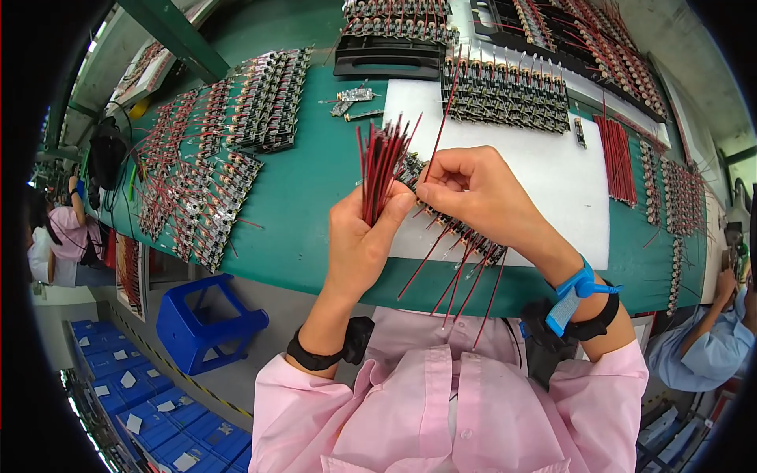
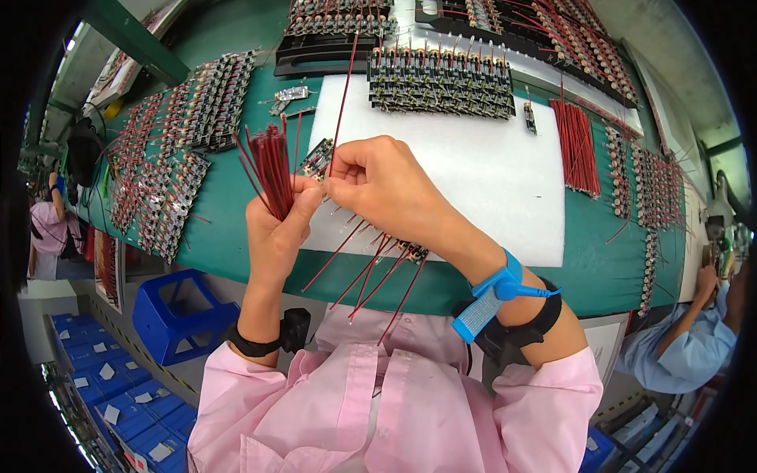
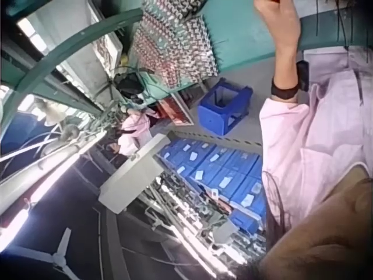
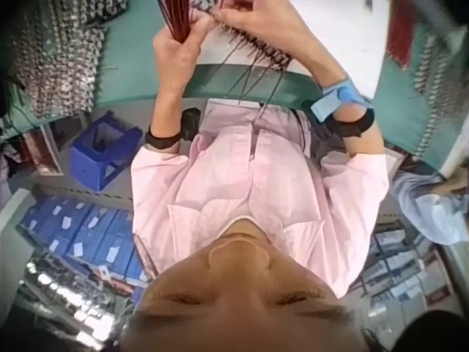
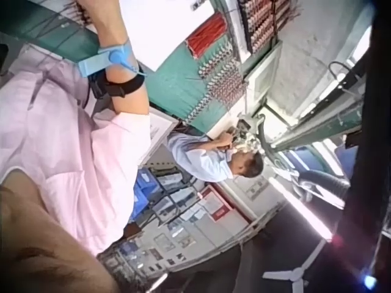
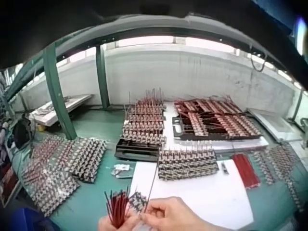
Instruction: The person picks up a bundle of red wires and inserts them one by one into the connectors on a circuit board strip. After filling the strip, the person sets the bundle down and places the completed board onto a stack.
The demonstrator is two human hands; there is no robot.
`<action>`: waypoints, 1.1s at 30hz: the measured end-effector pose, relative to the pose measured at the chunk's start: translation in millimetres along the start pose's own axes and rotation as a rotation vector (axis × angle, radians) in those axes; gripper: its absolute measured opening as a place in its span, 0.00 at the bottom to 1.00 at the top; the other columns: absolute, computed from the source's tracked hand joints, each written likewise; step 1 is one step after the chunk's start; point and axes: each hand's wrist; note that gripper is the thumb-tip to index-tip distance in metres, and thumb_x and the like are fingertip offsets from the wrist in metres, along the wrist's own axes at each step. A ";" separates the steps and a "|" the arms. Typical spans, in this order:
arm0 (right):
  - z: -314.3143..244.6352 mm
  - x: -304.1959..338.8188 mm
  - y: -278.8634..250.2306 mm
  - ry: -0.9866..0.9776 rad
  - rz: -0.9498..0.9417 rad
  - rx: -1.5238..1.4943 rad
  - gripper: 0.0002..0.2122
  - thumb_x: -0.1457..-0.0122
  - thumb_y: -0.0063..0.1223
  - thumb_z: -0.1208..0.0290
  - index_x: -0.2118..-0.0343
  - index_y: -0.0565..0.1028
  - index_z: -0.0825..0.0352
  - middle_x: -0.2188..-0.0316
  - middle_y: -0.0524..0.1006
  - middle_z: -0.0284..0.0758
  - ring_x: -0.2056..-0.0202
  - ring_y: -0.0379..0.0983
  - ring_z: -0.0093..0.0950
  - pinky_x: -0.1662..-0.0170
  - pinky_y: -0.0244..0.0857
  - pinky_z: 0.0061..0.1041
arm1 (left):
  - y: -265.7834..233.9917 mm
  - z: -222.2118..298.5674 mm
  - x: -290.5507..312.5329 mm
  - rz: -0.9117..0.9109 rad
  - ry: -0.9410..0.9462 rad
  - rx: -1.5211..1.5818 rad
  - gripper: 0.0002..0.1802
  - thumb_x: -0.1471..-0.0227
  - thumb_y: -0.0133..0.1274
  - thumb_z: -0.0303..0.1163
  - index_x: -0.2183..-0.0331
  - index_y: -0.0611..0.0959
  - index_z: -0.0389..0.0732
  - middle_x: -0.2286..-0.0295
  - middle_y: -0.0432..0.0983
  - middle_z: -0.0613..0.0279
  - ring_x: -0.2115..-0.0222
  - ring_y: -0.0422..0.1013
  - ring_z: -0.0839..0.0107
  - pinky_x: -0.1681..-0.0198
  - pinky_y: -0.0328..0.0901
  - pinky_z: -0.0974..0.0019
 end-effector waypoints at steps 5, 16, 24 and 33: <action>15.9 -3.7 -12.6 0.038 0.133 0.083 0.06 0.57 0.49 0.75 0.85 0.68 0.71 0.89 0.63 0.23 0.85 0.53 0.09 0.84 0.46 0.10 | -21.6 -16.9 11.3 0.094 0.027 0.063 0.08 0.54 0.44 0.31 0.79 0.69 0.37 0.89 0.57 0.73 0.91 0.49 0.87 0.90 0.44 0.81; 40.5 0.7 -17.8 0.141 0.242 0.240 0.06 0.58 0.49 0.75 0.86 0.67 0.71 0.90 0.62 0.22 0.86 0.53 0.09 0.84 0.45 0.10 | -40.5 -30.9 23.6 0.184 0.055 0.110 0.11 0.52 0.42 0.31 0.82 0.63 0.38 0.89 0.54 0.71 0.91 0.46 0.86 0.90 0.41 0.79; 41.3 2.0 -16.9 0.130 0.263 0.234 0.06 0.58 0.49 0.75 0.86 0.67 0.71 0.90 0.62 0.22 0.86 0.53 0.09 0.84 0.45 0.10 | -42.7 -34.4 24.2 0.169 0.116 0.061 0.12 0.52 0.42 0.32 0.82 0.64 0.38 0.89 0.54 0.70 0.91 0.46 0.85 0.90 0.42 0.79; 41.5 3.2 -16.5 0.101 0.264 0.297 0.06 0.58 0.49 0.76 0.85 0.68 0.71 0.90 0.62 0.22 0.86 0.52 0.09 0.84 0.46 0.10 | -42.0 -33.8 24.5 0.168 0.119 0.038 0.12 0.52 0.42 0.32 0.83 0.64 0.38 0.89 0.53 0.70 0.91 0.46 0.85 0.90 0.42 0.79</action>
Point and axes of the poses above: each hand's wrist, its own x-axis away from the middle knuckle, its own y-axis out of the palm, z = x × y
